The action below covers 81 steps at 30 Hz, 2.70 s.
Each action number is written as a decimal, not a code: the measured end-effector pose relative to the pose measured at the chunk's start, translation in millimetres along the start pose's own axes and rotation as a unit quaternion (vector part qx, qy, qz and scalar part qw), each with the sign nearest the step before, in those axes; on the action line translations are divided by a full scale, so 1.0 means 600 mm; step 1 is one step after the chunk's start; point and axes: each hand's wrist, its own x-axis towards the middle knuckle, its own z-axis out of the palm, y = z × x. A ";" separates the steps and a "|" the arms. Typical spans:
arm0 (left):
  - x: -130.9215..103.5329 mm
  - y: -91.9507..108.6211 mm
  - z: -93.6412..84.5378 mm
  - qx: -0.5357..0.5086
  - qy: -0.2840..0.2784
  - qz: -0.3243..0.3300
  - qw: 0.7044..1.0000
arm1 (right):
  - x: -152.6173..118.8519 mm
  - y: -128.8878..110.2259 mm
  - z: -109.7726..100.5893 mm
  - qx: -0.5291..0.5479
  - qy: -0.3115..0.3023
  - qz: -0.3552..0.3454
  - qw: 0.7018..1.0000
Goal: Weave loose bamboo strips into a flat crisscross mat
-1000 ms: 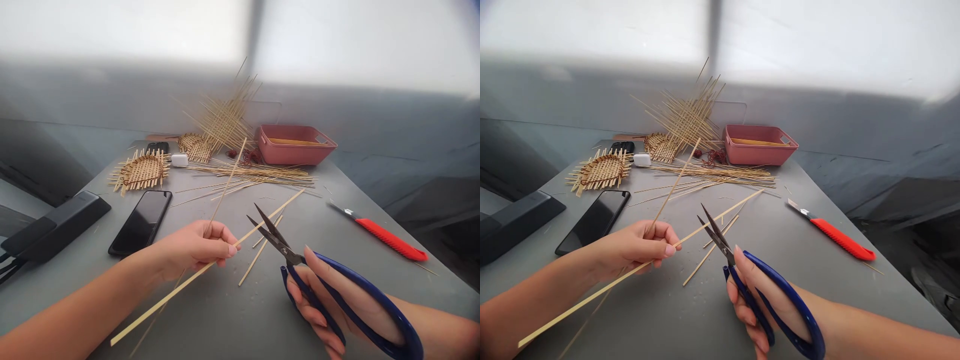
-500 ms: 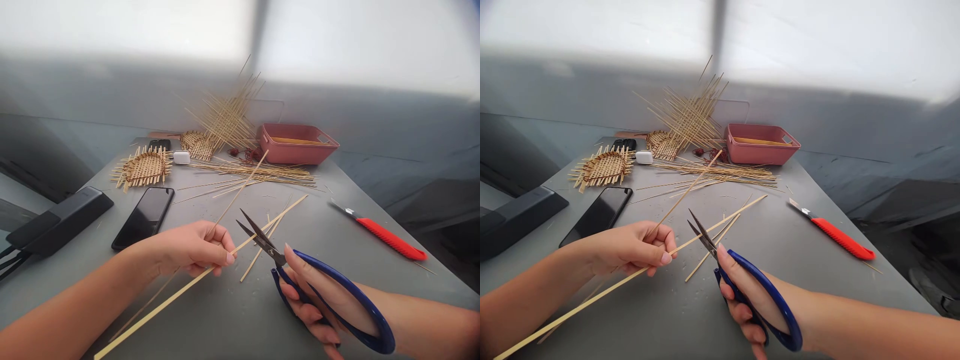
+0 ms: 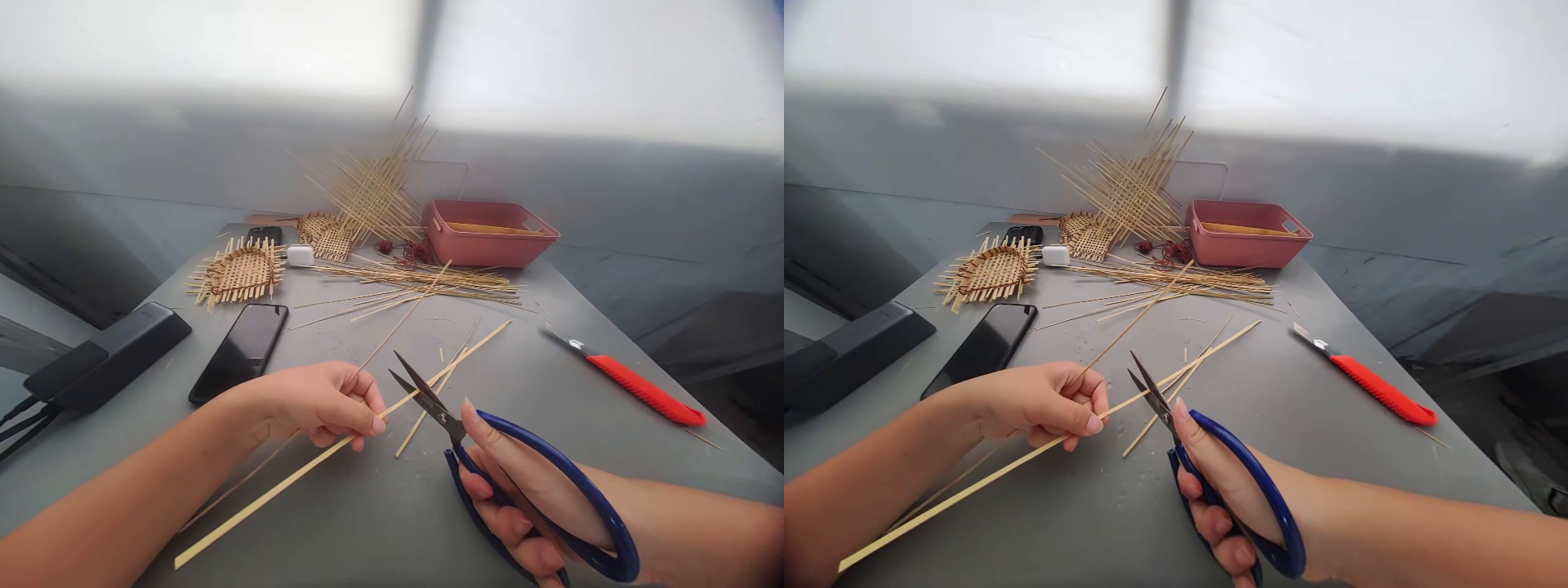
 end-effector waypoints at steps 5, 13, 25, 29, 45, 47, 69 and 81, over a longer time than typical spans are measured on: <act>-0.005 0.002 -0.002 0.010 -0.007 0.000 1.000 | -0.001 0.002 0.004 -0.016 0.011 0.000 1.000; -0.011 0.034 -0.006 -0.019 0.031 0.043 0.998 | -0.034 -0.009 -0.031 0.050 -0.001 -0.248 0.968; 0.134 0.114 0.040 0.098 0.256 0.128 0.953 | -0.047 -0.020 -0.058 0.075 0.054 -0.381 0.920; 0.110 0.112 0.054 -0.030 0.132 0.119 0.984 | -0.031 -0.026 -0.065 0.106 0.128 -0.415 0.895; 0.046 0.039 0.061 -0.088 0.003 0.086 0.992 | 0.011 -0.070 -0.046 -0.015 0.142 -0.557 0.818; 0.040 0.031 0.057 -0.058 0.026 0.134 0.989 | 0.013 -0.071 -0.049 -0.011 0.144 -0.561 0.815; 0.036 0.001 0.027 -0.078 0.158 0.118 0.977 | -0.010 0.034 -0.031 0.022 -0.067 -0.174 0.982; 0.038 -0.010 0.033 -0.089 0.122 0.064 0.986 | -0.010 -0.006 -0.014 -0.016 -0.028 -0.085 0.996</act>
